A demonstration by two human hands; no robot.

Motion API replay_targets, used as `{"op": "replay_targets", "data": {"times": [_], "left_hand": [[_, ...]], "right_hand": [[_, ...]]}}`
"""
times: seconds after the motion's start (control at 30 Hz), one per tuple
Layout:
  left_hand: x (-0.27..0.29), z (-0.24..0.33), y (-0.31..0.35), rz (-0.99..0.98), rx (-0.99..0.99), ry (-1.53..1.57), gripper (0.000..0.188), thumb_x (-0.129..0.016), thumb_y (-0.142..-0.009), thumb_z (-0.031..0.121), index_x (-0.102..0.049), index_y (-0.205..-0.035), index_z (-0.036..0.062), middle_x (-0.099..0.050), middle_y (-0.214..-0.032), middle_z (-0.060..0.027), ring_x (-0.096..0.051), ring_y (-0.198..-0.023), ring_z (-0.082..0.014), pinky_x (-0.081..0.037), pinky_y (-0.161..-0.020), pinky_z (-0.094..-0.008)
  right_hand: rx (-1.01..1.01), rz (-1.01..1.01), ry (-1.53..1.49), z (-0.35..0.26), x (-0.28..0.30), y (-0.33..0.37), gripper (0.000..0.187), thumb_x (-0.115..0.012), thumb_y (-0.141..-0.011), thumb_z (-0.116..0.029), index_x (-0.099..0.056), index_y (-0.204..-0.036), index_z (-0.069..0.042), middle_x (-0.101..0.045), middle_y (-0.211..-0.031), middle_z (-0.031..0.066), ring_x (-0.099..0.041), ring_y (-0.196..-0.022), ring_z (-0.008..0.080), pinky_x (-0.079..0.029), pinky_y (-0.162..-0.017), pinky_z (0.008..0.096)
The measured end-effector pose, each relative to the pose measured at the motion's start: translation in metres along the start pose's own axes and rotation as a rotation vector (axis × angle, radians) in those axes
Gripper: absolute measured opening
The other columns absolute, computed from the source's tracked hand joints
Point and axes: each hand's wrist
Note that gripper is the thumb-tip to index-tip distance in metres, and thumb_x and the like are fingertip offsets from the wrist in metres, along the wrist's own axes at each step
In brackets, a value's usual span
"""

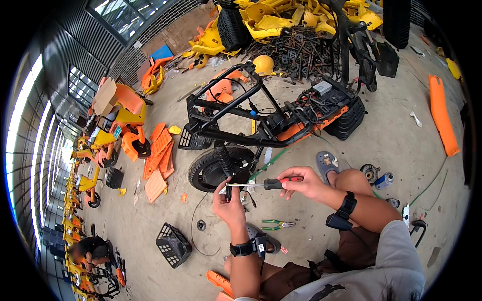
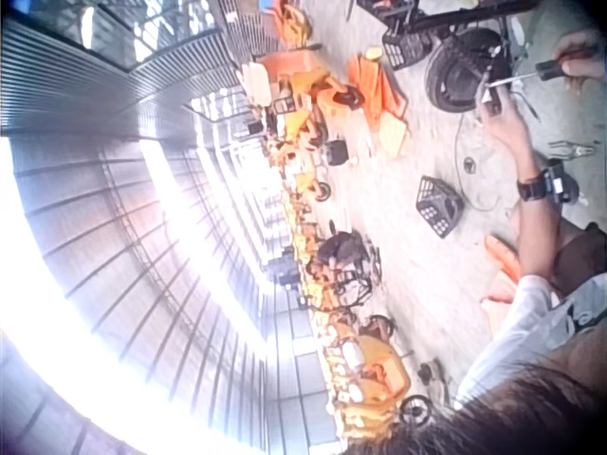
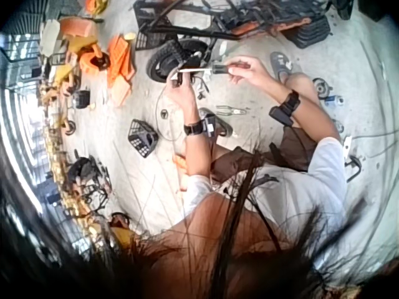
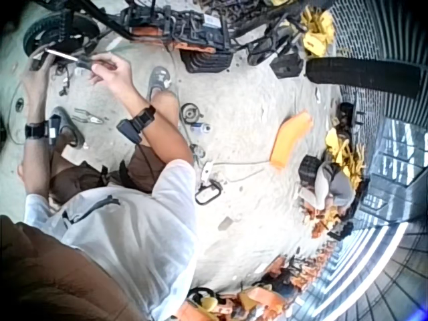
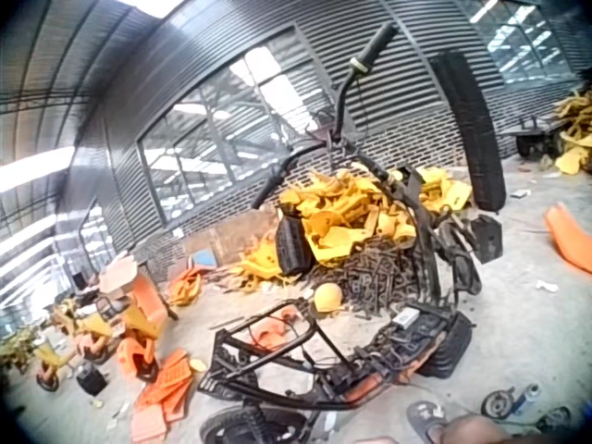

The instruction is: The person holds a black plastic component against a motorcycle frame and secures it with a screwdriver. They then use pliers to adjust a wire and continue fastening the part.

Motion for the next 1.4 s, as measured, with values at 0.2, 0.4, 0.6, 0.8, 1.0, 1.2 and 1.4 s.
{"op": "replay_targets", "data": {"times": [0.2, 0.4, 0.6, 0.8, 1.0, 1.2, 1.4], "left_hand": [[0.002, -0.001, -0.001, 0.019, 0.034, -0.028, 0.025, -0.067, -0.087, -0.002, -0.066, -0.111, -0.0016, -0.066, -0.081, -0.0031, -0.055, -0.066, -0.0041, -0.042, -0.057, -0.0181], [0.004, 0.001, 0.001, 0.007, 0.032, -0.078, 0.025, -0.066, -0.087, -0.002, -0.065, -0.112, -0.0013, -0.065, -0.08, -0.0035, -0.06, -0.071, -0.0065, -0.045, -0.06, -0.0185], [0.008, -0.012, 0.002, 0.013, 0.02, -0.203, 0.029, -0.071, -0.084, 0.002, -0.067, -0.112, 0.005, -0.063, -0.072, -0.0021, -0.055, -0.063, -0.0064, -0.043, -0.056, -0.0211], [0.008, -0.037, -0.004, -0.066, 0.079, -0.258, 0.032, -0.077, -0.077, 0.006, -0.069, -0.108, 0.009, -0.069, -0.077, -0.0095, -0.065, -0.067, -0.0176, -0.048, -0.073, -0.0286], [0.004, -0.026, 0.0, -0.086, 0.066, -0.337, 0.028, -0.075, -0.08, 0.01, -0.07, -0.107, 0.0107, -0.071, -0.09, -0.0092, -0.067, -0.078, -0.0166, -0.051, -0.073, -0.0294], [-0.004, -0.022, -0.002, -0.037, -0.012, -0.285, 0.029, -0.074, -0.08, 0.009, -0.07, -0.109, 0.0108, -0.071, -0.085, -0.0091, -0.062, -0.071, -0.013, -0.05, -0.068, -0.0284], [-0.002, -0.021, -0.002, -0.044, -0.002, -0.356, 0.029, -0.078, -0.079, 0.013, -0.071, -0.107, 0.0112, -0.069, -0.076, -0.0102, -0.06, -0.063, -0.0132, -0.048, -0.062, -0.0286]], "right_hand": [[-0.01, 0.011, -0.014, 0.002, 0.0, 0.0, 0.023, -0.063, -0.091, -0.003, -0.061, -0.113, 0.004, -0.067, -0.094, 0.0112, -0.071, -0.08, 0.0222, -0.059, -0.063, 0.0306], [-0.029, 0.027, -0.021, 0.001, -0.002, -0.001, 0.024, -0.063, -0.091, -0.004, -0.061, -0.114, 0.004, -0.066, -0.092, 0.0099, -0.07, -0.077, 0.0206, -0.059, -0.061, 0.0301], [-0.112, 0.038, 0.22, -0.006, -0.002, 0.003, 0.027, -0.066, -0.09, -0.006, -0.063, -0.116, -0.001, -0.065, -0.088, 0.0032, -0.063, -0.062, 0.01, -0.05, -0.049, 0.0239], [0.199, 0.061, 0.645, -0.004, -0.002, 0.009, 0.028, -0.07, -0.086, -0.006, -0.067, -0.113, -0.005, -0.064, -0.085, -0.0023, -0.053, -0.063, 0.0027, -0.044, -0.053, 0.0195], [-0.195, 0.171, 0.279, -0.014, 0.002, 0.007, 0.025, -0.06, -0.096, -0.019, -0.065, -0.114, -0.003, -0.064, -0.073, 0.0059, -0.049, -0.043, 0.0082, -0.036, -0.038, 0.0231], [-0.339, 0.094, 0.212, -0.01, -0.001, 0.009, 0.029, -0.054, -0.099, -0.026, -0.062, -0.113, -0.001, -0.066, -0.075, 0.0101, -0.041, -0.041, 0.0068, -0.03, -0.037, 0.0223], [-0.173, 0.164, 0.319, -0.002, 0.006, 0.006, 0.024, -0.064, -0.095, -0.023, -0.066, -0.107, -0.002, -0.069, -0.08, 0.0087, -0.043, -0.046, 0.0056, -0.031, -0.041, 0.0216]]}}
Point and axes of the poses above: each hand's wrist, its own y-axis away from the middle knuckle, its own x-axis out of the back of the hand, z = x × y
